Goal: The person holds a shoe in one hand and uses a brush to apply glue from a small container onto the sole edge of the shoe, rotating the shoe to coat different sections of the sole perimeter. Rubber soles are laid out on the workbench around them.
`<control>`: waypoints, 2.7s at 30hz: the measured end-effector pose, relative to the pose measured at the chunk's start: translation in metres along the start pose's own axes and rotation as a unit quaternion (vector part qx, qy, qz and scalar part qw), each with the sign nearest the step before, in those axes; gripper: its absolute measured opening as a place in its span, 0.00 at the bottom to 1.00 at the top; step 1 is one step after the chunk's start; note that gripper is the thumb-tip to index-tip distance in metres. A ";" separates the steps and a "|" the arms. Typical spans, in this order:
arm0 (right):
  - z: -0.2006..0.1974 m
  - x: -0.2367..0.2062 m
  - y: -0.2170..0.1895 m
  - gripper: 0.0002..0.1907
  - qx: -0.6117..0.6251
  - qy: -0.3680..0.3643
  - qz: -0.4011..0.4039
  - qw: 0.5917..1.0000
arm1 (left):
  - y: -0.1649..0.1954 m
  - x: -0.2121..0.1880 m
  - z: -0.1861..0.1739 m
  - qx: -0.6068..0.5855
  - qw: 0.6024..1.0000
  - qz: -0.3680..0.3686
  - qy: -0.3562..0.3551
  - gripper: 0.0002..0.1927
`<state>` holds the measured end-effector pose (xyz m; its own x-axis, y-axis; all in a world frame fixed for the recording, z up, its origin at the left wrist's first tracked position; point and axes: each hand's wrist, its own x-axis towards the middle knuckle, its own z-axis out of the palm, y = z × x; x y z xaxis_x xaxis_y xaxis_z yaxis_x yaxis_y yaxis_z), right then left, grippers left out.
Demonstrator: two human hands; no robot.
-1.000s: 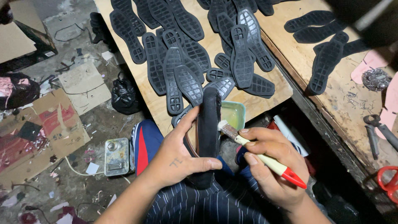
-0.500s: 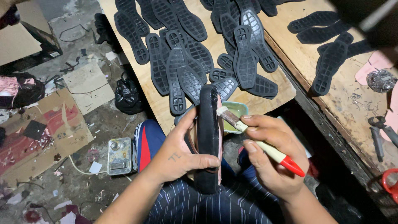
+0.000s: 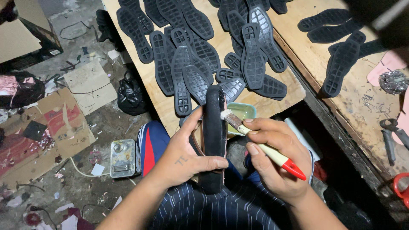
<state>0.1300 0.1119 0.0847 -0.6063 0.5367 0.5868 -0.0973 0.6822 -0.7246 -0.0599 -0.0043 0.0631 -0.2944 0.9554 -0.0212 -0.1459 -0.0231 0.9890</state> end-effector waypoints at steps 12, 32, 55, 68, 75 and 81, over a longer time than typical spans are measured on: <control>-0.003 -0.019 0.028 0.09 0.127 0.004 0.117 0.985 | -0.027 0.004 -0.015 -0.047 0.999 0.006 0.014 0.53; 0.025 -0.020 0.148 0.12 -0.142 0.048 0.248 0.957 | -0.071 -0.052 -0.053 -0.389 0.911 -0.107 0.090 0.56; -0.007 -0.031 0.053 0.10 0.392 0.192 0.206 0.876 | -0.032 -0.019 -0.020 -0.207 0.976 -0.066 0.030 0.62; -0.004 -0.022 0.019 0.07 0.316 0.081 0.116 0.938 | -0.016 -0.015 -0.018 -0.228 0.971 -0.072 -0.002 0.59; -0.012 -0.015 0.025 0.09 0.260 0.120 0.097 0.953 | -0.014 -0.017 -0.024 -0.172 0.982 -0.070 -0.034 0.57; -0.017 -0.018 0.022 0.08 0.258 0.128 0.088 0.954 | -0.013 -0.018 -0.027 -0.116 0.992 -0.041 -0.016 0.55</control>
<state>0.1517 0.1258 0.0645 -0.4435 0.7685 0.4612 -0.4280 0.2705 -0.8623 -0.0778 -0.0292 0.0469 -0.2437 0.9655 -0.0915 -0.3832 -0.0092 0.9236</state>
